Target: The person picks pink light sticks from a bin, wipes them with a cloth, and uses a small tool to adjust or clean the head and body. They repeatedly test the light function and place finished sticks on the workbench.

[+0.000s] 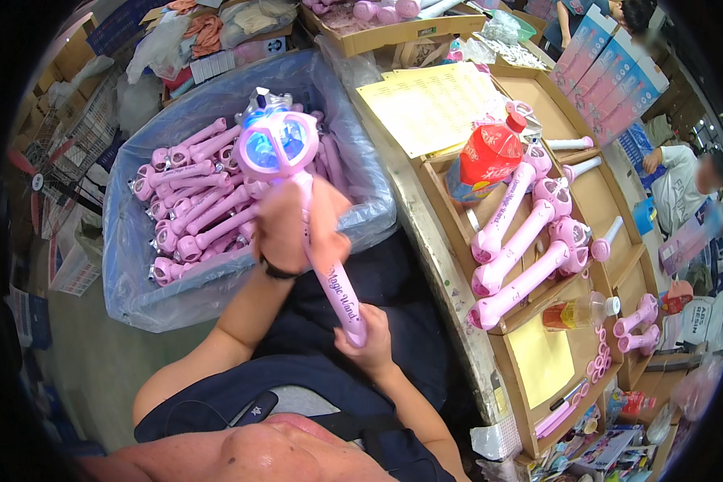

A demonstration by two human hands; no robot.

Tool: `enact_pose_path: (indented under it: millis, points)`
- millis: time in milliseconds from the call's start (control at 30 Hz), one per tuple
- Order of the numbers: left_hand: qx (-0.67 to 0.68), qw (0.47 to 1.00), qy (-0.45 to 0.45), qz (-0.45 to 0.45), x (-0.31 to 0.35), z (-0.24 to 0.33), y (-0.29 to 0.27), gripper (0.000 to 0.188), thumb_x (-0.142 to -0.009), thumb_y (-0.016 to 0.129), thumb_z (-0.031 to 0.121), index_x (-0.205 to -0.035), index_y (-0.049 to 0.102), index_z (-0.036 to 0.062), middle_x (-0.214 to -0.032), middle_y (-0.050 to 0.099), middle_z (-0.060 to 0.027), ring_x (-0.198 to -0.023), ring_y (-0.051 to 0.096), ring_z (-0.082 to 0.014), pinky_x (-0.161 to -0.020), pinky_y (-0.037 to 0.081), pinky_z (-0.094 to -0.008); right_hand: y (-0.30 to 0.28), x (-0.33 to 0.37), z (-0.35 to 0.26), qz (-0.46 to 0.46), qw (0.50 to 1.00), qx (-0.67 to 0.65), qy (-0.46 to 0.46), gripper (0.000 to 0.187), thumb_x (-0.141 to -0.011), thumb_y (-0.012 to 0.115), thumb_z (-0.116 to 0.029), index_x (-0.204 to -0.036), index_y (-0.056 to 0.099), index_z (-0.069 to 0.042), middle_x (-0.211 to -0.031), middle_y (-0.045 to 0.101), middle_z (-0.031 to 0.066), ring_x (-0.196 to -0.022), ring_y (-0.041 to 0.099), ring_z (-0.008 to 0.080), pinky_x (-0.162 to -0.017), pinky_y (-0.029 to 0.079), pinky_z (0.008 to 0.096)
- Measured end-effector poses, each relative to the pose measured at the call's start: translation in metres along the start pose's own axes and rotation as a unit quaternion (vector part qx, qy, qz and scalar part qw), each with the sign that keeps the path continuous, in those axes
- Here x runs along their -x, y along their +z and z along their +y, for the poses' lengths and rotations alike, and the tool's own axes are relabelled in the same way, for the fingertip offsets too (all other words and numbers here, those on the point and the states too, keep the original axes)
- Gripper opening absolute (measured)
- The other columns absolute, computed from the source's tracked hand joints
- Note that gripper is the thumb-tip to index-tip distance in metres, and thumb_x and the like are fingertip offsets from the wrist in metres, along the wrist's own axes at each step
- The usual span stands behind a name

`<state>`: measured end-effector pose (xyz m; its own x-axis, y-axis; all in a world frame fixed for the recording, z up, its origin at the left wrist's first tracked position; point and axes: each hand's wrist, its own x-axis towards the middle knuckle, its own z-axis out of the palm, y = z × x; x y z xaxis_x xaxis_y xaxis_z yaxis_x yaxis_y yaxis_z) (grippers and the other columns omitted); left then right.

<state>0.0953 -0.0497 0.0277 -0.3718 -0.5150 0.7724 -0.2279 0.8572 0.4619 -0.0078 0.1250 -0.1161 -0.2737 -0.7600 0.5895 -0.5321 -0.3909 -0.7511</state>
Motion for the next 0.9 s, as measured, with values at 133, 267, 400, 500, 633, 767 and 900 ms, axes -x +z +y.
enact_pose_path:
  millis: [133, 267, 400, 500, 633, 767, 900]
  points:
    - [0.001, 0.985, 0.11, 0.132, -0.006, -0.015, 0.006, 0.014, -0.083, 0.062, 0.005, -0.096, 0.063, -0.0002, -0.078, 0.065, -0.0031, -0.064, 0.061, -0.0134, -0.055, 0.047, -0.0259, 0.0, 0.006, -0.005, 0.017, 0.998, -0.064, 0.024, 0.066, -0.066, 0.079, -0.004, -0.122, 0.044, 0.0, -0.112, 0.056, 0.0183, -0.098, 0.059, 0.0287, -0.085, 0.049, 0.0361]
    - [-0.147, 0.982, 0.082, 0.084, 0.044, 0.001, 0.037, 0.012, -0.081, 0.066, 0.005, -0.093, 0.066, 0.0048, -0.072, 0.066, -0.0024, -0.064, 0.063, -0.0193, -0.062, 0.051, -0.0319, 0.01, 0.001, -0.011, 0.042, 0.995, -0.046, 0.082, 0.062, -0.068, 0.078, -0.003, -0.121, 0.045, 0.001, -0.111, 0.056, 0.0181, -0.096, 0.059, 0.0276, -0.086, 0.049, 0.0359]
    - [0.175, 0.983, -0.041, -0.024, 0.069, -0.003, 0.032, 0.008, -0.079, 0.063, 0.001, -0.086, 0.066, 0.0032, -0.082, 0.065, -0.0029, -0.072, 0.063, -0.0161, -0.065, 0.05, -0.029, -0.01, -0.018, -0.014, -0.078, 0.987, -0.127, 0.059, 0.049, -0.079, 0.074, -0.01, -0.119, 0.047, -0.002, -0.11, 0.057, 0.0128, -0.097, 0.057, 0.0221, -0.086, 0.046, 0.0339]
    - [0.204, 0.935, -0.166, -0.239, 0.061, -0.004, 0.012, 0.011, -0.08, 0.063, 0.002, -0.09, 0.064, -0.0022, -0.079, 0.065, -0.005, -0.074, 0.065, -0.015, -0.068, 0.052, -0.0288, -0.035, -0.06, -0.01, 0.016, 0.979, -0.205, -0.003, 0.04, -0.101, 0.046, -0.034, -0.099, 0.068, 0.0, -0.104, 0.067, 0.0146, -0.09, 0.065, 0.0226, -0.077, 0.052, 0.0358]
    - [0.373, 0.858, -0.223, -0.274, 0.039, 0.018, 0.018, 0.005, -0.077, 0.065, 0.011, -0.075, 0.066, 0.0065, -0.073, 0.064, -0.0037, -0.061, 0.062, -0.0195, -0.058, 0.051, -0.0322, -0.038, -0.12, -0.01, 0.025, 0.904, -0.396, 0.158, 0.078, -0.097, 0.046, -0.053, -0.147, 0.027, 0.003, -0.135, 0.052, 0.02, -0.124, 0.051, 0.0267, -0.106, 0.036, 0.0389]
    - [0.305, 0.937, 0.062, -0.159, 0.021, 0.034, 0.035, 0.004, -0.077, 0.062, 0.009, -0.079, 0.064, 0.006, -0.073, 0.063, -0.0084, -0.062, 0.062, -0.0253, -0.058, 0.05, -0.0333, -0.041, -0.141, -0.02, -0.006, 0.844, -0.472, 0.255, 0.066, -0.096, 0.056, -0.042, -0.138, 0.04, 0.005, -0.13, 0.056, 0.0179, -0.109, 0.06, 0.0201, -0.092, 0.049, 0.0358]
    - [0.311, 0.923, -0.042, -0.223, 0.022, 0.038, 0.031, 0.006, -0.073, 0.063, 0.01, -0.077, 0.063, 0.0051, -0.069, 0.061, -0.0092, -0.061, 0.062, -0.0269, -0.057, 0.05, -0.0339, -0.047, -0.136, -0.024, 0.023, 0.857, -0.448, 0.252, 0.062, -0.094, 0.059, -0.04, -0.132, 0.046, 0.008, -0.126, 0.059, 0.0181, -0.106, 0.061, 0.0203, -0.09, 0.05, 0.0351]
